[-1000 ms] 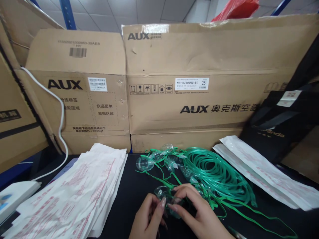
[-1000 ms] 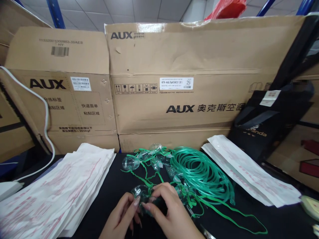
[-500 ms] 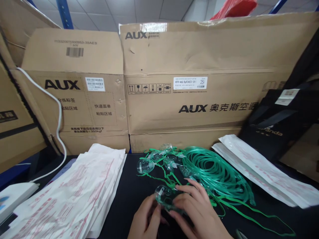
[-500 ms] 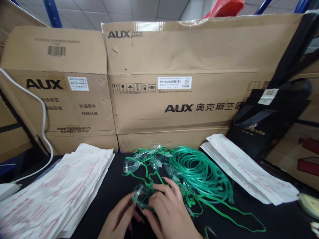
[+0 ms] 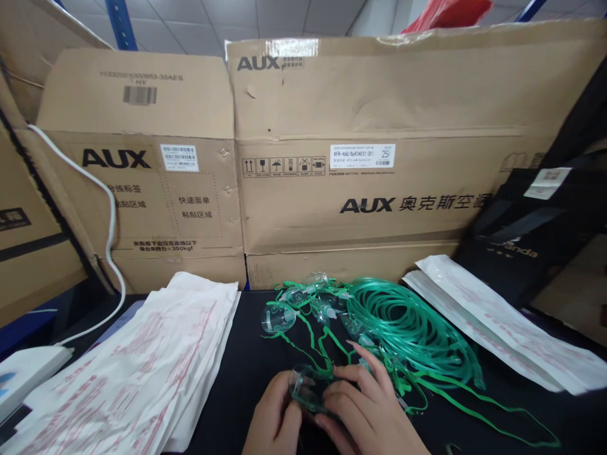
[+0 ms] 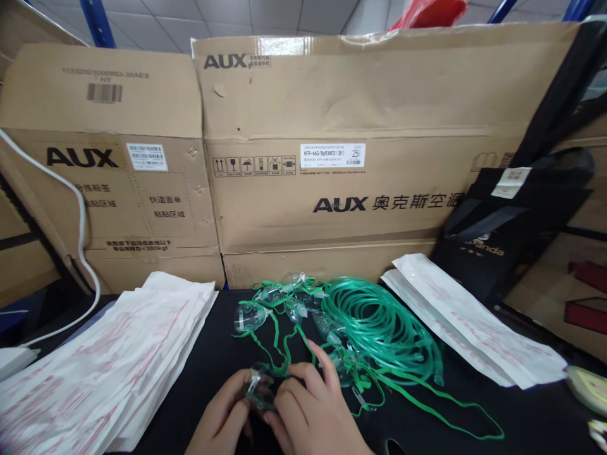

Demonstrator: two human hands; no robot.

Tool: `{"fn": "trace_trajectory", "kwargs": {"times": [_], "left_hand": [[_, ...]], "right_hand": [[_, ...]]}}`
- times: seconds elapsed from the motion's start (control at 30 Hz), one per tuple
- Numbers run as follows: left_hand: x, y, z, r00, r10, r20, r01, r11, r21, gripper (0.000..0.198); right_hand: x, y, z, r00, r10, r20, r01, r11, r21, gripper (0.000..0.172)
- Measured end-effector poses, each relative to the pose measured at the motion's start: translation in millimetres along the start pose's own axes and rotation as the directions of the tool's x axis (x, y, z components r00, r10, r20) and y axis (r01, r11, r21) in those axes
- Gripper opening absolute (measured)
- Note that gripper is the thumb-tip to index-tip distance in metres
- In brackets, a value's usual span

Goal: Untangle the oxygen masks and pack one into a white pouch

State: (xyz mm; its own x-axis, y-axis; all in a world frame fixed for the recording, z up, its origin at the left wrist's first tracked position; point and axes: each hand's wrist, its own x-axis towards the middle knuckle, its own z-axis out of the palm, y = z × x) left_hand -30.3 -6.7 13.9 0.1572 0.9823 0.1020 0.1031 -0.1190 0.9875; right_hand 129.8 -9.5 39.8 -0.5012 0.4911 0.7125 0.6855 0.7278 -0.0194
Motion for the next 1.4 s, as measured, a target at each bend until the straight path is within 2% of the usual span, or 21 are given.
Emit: {"fn": "trace_trajectory", "kwargs": {"times": [0.07, 0.13, 0.27, 0.37, 0.43, 0.53, 0.7, 0.83, 1.1, 1.2, 1.27, 1.4], "left_hand": [[0.2, -0.6, -0.4, 1.0, -0.009, -0.02, 0.009, 1.0, -0.009, 0.013], [0.7, -2.7, -0.5, 0.999, -0.041, -0.027, 0.04, 0.998, -0.041, 0.014], [1.1, -8.7, -1.7, 0.999, -0.041, 0.02, 0.042, 0.998, -0.052, 0.015], [-0.2, -9.6, -0.8, 0.998, 0.01, 0.064, -0.002, 0.994, -0.109, 0.026], [-1.5, -7.1, 1.5, 0.999, 0.035, 0.04, -0.028, 0.987, -0.159, 0.031], [-3.0, -1.9, 6.0, 0.997, 0.059, -0.056, -0.068, 0.982, -0.175, 0.035], [-1.7, -3.5, 8.2, 0.999, 0.036, 0.024, -0.034, 0.996, -0.077, 0.035], [-0.8, -9.1, 6.0, 0.999, 0.009, 0.045, -0.011, 0.998, 0.054, 0.037], [-3.3, -13.4, 8.3, 1.0, -0.006, 0.014, 0.003, 0.978, 0.209, 0.045], [-3.5, -14.9, 6.9, 0.999, 0.038, -0.009, -0.034, 0.955, 0.295, 0.046], [-2.4, -16.5, 4.8, 0.994, 0.112, -0.01, -0.1, 0.922, 0.374, 0.046], [1.1, -20.7, 1.1, 0.934, 0.353, 0.055, -0.319, 0.756, 0.572, 0.049]], "right_hand": [[-2.8, -4.2, 5.6, 0.993, 0.042, -0.11, -0.039, 0.999, 0.026, 0.017], [-3.9, -6.4, 7.0, 0.988, 0.07, -0.141, -0.063, 0.996, 0.055, 0.017], [-2.0, -2.2, -1.1, 0.999, 0.033, -0.016, -0.032, 0.996, 0.08, 0.012], [-1.4, 3.8, -5.7, 0.993, 0.117, 0.03, -0.119, 0.987, 0.107, 0.015], [-1.7, 6.8, -5.7, 0.979, 0.195, 0.066, -0.202, 0.971, 0.129, 0.013], [-1.1, 8.6, -4.5, 0.957, 0.257, 0.132, -0.278, 0.945, 0.174, 0.011], [2.9, 5.9, -8.7, 0.943, 0.211, 0.259, -0.277, 0.926, 0.255, 0.024], [5.0, 1.7, -9.5, 0.927, 0.168, 0.336, -0.273, 0.916, 0.293, 0.017], [-2.5, -0.9, -0.3, 0.917, 0.281, 0.282, -0.372, 0.858, 0.355, 0.007], [-3.3, -1.8, -0.4, 0.898, 0.322, 0.299, -0.42, 0.828, 0.372, 0.01], [-2.7, -2.4, -0.7, 0.888, 0.343, 0.307, -0.445, 0.81, 0.382, 0.012], [-2.9, -3.3, 0.2, 0.896, 0.344, 0.281, -0.433, 0.817, 0.382, 0.012]]}}
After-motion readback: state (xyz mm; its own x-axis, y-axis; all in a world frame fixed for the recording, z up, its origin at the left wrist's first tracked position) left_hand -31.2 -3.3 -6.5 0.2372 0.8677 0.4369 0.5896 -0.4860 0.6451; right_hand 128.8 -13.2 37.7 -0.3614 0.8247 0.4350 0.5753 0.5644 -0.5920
